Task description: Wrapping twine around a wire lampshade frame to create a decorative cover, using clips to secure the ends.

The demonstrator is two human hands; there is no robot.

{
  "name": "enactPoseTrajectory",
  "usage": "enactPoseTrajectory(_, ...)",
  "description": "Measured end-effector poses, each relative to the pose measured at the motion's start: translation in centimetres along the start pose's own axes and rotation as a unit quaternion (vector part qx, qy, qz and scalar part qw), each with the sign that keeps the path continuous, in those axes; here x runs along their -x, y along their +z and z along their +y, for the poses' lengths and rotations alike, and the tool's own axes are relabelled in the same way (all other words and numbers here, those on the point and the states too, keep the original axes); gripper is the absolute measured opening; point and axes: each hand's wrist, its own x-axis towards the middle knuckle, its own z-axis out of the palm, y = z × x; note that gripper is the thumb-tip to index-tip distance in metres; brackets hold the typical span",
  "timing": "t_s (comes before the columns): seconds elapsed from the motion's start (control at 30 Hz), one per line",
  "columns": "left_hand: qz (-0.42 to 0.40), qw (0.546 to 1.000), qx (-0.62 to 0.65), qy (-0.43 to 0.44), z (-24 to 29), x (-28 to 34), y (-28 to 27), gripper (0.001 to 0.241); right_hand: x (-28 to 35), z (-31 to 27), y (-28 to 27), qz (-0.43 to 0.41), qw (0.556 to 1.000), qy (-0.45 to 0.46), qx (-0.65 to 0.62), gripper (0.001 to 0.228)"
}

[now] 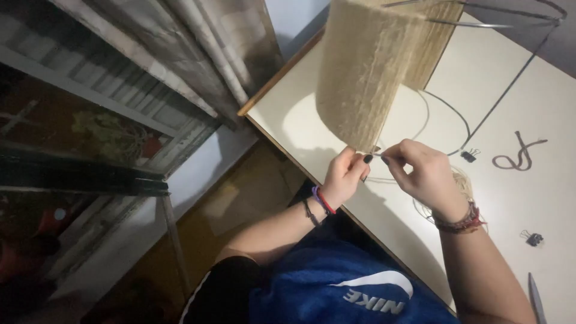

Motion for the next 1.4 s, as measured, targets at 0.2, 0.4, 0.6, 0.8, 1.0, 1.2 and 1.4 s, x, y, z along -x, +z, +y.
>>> enactPoseTrajectory(0.2, -0.003, 0.996, -0.074, 0.058, -0.1, 0.1, -1.0, 0.038, 0.3, -0.4, -0.6, -0.030, 0.997, 0.068, -0.032, 0.021)
enactPoseTrajectory(0.4, -0.032, 0.996, -0.022, 0.081, -8.1, -2.4, -0.2, 0.024, -0.9, -1.9, -1.9, -0.117, 0.987, 0.104, -0.041, 0.049)
enactPoseTrajectory(0.6, -0.198, 0.933, -0.285, 0.100, -5.0, -7.9, 1.1, 0.014, -0.3, 1.1, -1.2, -0.200, 0.980, -0.009, 0.004, 0.038)
enactPoseTrajectory(0.8, -0.356, 0.730, -0.572, 0.114, 1.1, -1.4, -5.3, 0.031, -0.5, 0.1, -1.8, -0.165, 0.985, 0.041, -0.016, 0.044)
enactPoseTrajectory(1.0, -0.040, 0.720, -0.585, 0.372, 20.4, -10.3, -0.6, 0.052, 0.0, 1.2, -2.4, -0.210, 0.975, 0.070, -0.012, 0.044)
enactPoseTrajectory(1.2, -0.082, 0.816, -0.414, 0.395, 19.1, -14.7, 1.0, 0.006, -0.4, 1.9, -2.8, -0.164, 0.979, 0.073, -0.093, 0.048)
enactPoseTrajectory(1.4, -0.086, 0.827, -0.403, 0.382, 19.2, -14.1, 0.7, 0.008, -6.4, 3.6, -4.3, -0.017, 0.956, 0.030, -0.292, 0.033)
